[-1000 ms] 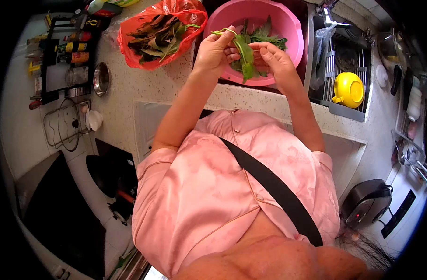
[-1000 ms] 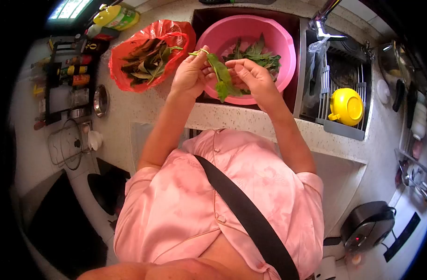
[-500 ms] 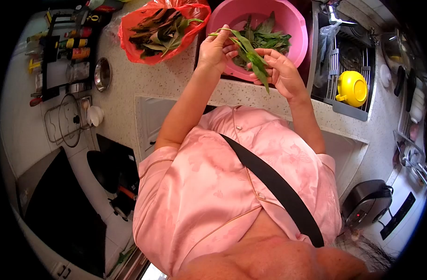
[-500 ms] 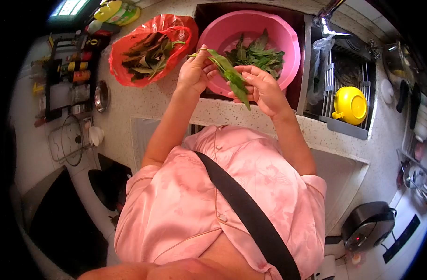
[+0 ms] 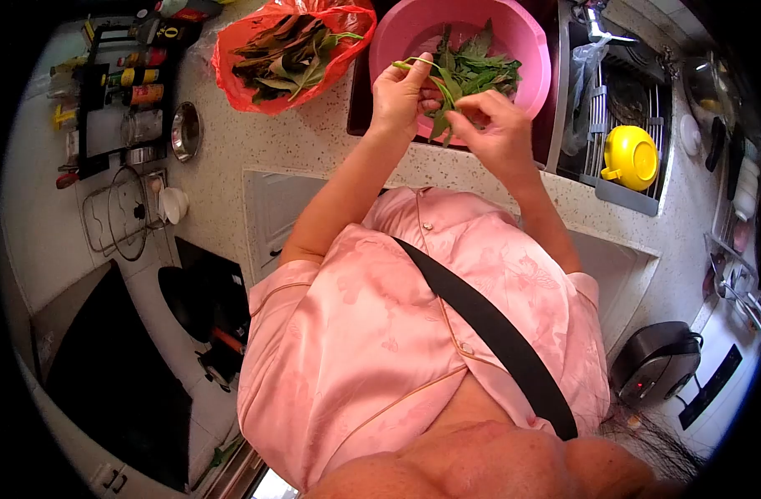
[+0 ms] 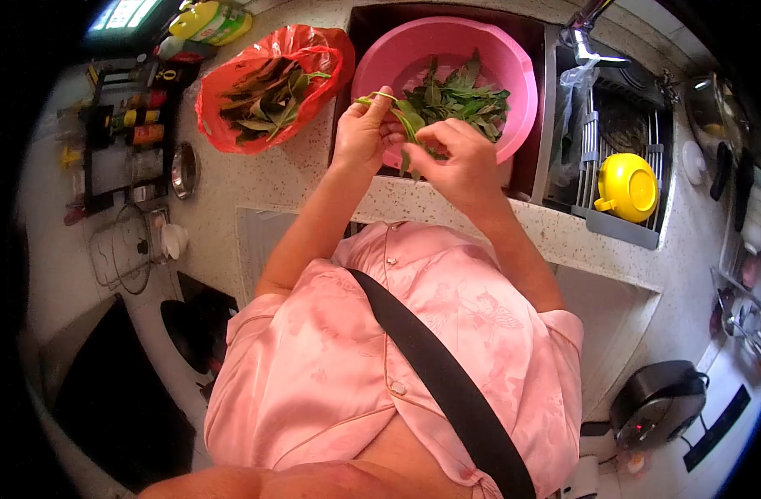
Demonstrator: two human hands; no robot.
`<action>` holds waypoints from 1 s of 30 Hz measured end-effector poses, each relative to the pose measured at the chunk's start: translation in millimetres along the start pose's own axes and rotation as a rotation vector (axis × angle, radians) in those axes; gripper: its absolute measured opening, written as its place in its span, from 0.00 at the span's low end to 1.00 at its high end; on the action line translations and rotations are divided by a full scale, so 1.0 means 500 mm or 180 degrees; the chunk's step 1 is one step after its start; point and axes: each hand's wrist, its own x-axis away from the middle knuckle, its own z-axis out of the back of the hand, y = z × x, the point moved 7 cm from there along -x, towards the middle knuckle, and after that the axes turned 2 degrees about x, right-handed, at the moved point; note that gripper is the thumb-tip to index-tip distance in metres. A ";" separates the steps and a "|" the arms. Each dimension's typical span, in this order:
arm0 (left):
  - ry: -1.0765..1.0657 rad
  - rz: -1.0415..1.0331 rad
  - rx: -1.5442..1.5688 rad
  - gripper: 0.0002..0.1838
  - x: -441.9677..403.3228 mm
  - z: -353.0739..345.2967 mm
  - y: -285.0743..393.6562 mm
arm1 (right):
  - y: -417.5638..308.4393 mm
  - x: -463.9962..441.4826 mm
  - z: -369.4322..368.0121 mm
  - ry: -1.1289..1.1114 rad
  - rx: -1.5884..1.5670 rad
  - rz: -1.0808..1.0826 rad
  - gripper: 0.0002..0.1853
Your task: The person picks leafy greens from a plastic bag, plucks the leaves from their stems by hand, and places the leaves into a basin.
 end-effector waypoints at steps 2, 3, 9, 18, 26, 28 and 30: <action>0.0006 -0.0158 -0.0137 0.12 0.004 -0.008 0.003 | 0.021 0.004 -0.016 0.0113 0.0032 -0.0124 0.04; -0.0022 -0.0157 -0.0135 0.12 0.010 -0.015 0.003 | 0.032 0.004 -0.017 0.0203 0.0054 -0.0231 0.04; -0.0565 -0.0492 -0.0821 0.10 0.027 -0.035 0.004 | 0.085 0.013 -0.007 0.0137 -0.0720 -0.0900 0.05; -0.1006 -0.0850 -0.1625 0.11 0.047 -0.055 -0.002 | 0.117 0.027 0.014 0.0002 -0.0309 -0.0982 0.04; -0.0773 -0.0908 -0.1783 0.08 0.045 -0.043 -0.013 | 0.149 0.034 0.162 0.1597 0.0260 -0.0655 0.02; -0.0758 -0.0942 -0.1767 0.08 0.042 -0.039 -0.009 | 0.184 0.039 0.201 0.1907 0.0345 -0.0594 0.04; -0.0806 -0.0862 -0.1753 0.09 0.039 -0.033 -0.009 | 0.260 0.045 0.266 0.2251 0.0349 -0.0865 0.06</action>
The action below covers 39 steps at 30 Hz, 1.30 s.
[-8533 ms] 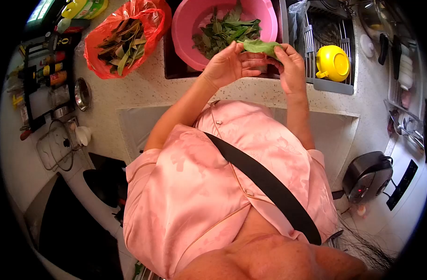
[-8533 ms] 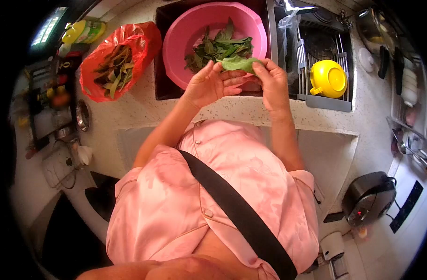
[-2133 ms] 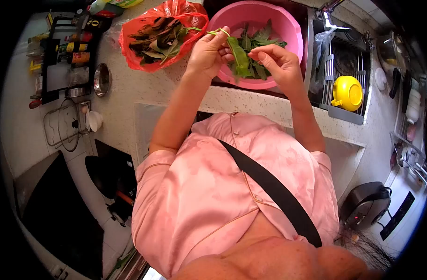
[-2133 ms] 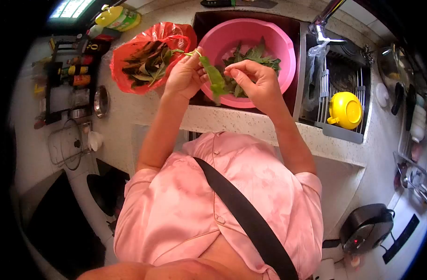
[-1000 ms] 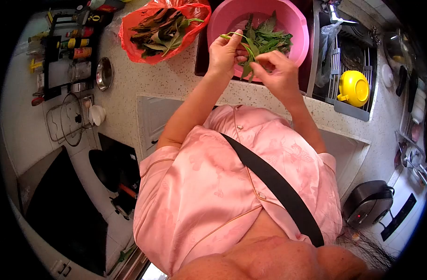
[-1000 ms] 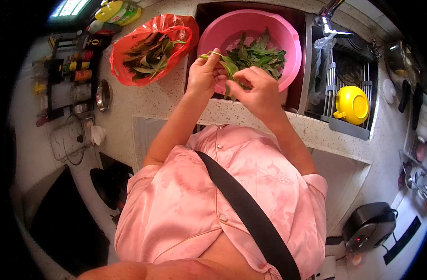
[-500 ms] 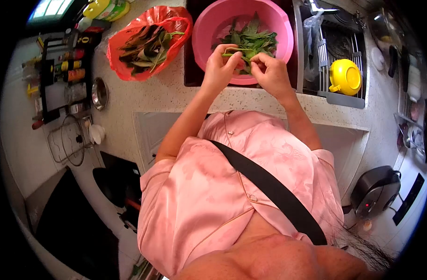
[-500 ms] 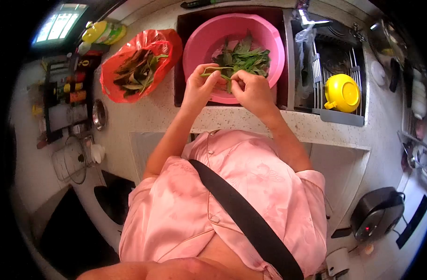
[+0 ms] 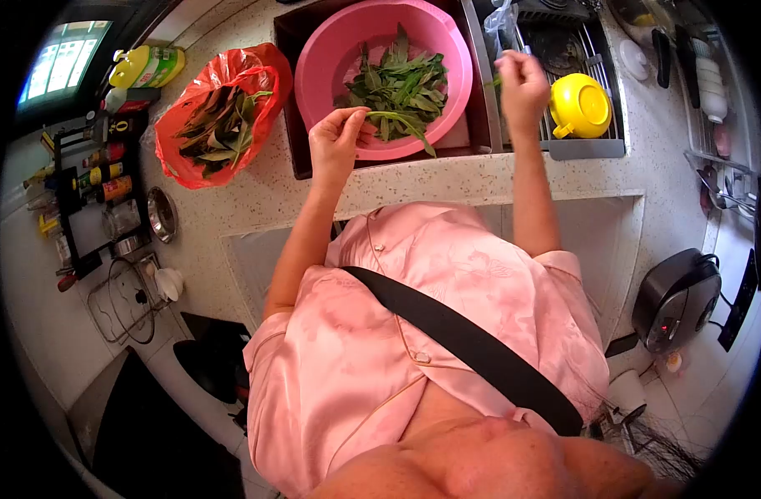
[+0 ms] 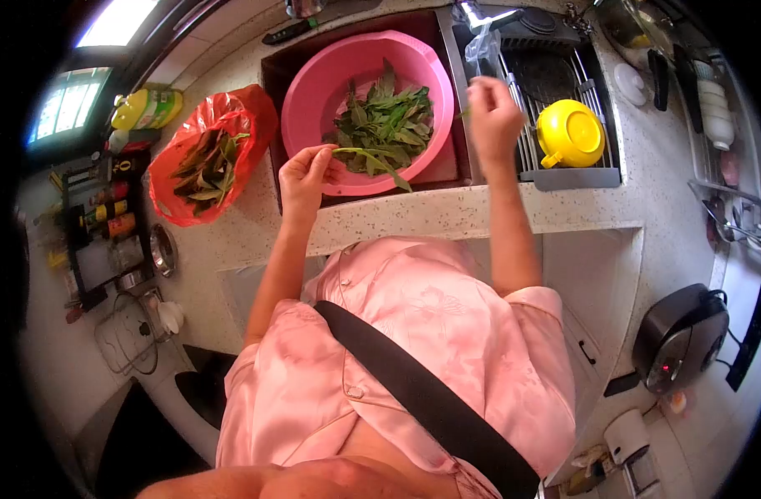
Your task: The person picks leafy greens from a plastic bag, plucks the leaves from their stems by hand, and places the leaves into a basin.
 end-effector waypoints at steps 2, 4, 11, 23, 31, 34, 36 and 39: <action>0.0044 0.0057 0.0137 0.09 -0.005 0.002 -0.001 | 0.073 -0.042 0.027 0.0105 0.0372 0.0001 0.08; 0.0077 0.0121 0.0194 0.10 -0.009 -0.006 0.006 | 0.128 -0.065 0.036 0.0030 0.0849 -0.0344 0.10; 0.0171 0.0219 0.0348 0.10 -0.009 0.008 0.001 | 0.019 -0.025 -0.015 -0.0583 0.0483 0.0277 0.09; -0.0134 0.0239 -0.0322 0.09 0.004 -0.008 0.023 | -0.180 0.172 -0.206 -0.2655 -0.0292 0.1012 0.08; -0.0476 0.0725 0.0308 0.11 0.008 -0.004 -0.005 | -0.105 0.164 -0.223 -0.2336 -0.1017 -0.0465 0.05; -0.0551 0.0917 0.1022 0.13 0.006 0.014 -0.017 | -0.064 0.118 -0.217 -0.1972 -0.1783 -0.1123 0.09; -0.0638 0.1037 0.1536 0.13 0.005 0.026 -0.016 | -0.042 0.085 -0.213 -0.1710 -0.1941 -0.1247 0.09; -0.0737 0.1119 0.1940 0.13 0.005 0.031 -0.015 | -0.042 0.059 -0.211 -0.1491 -0.2037 -0.0818 0.09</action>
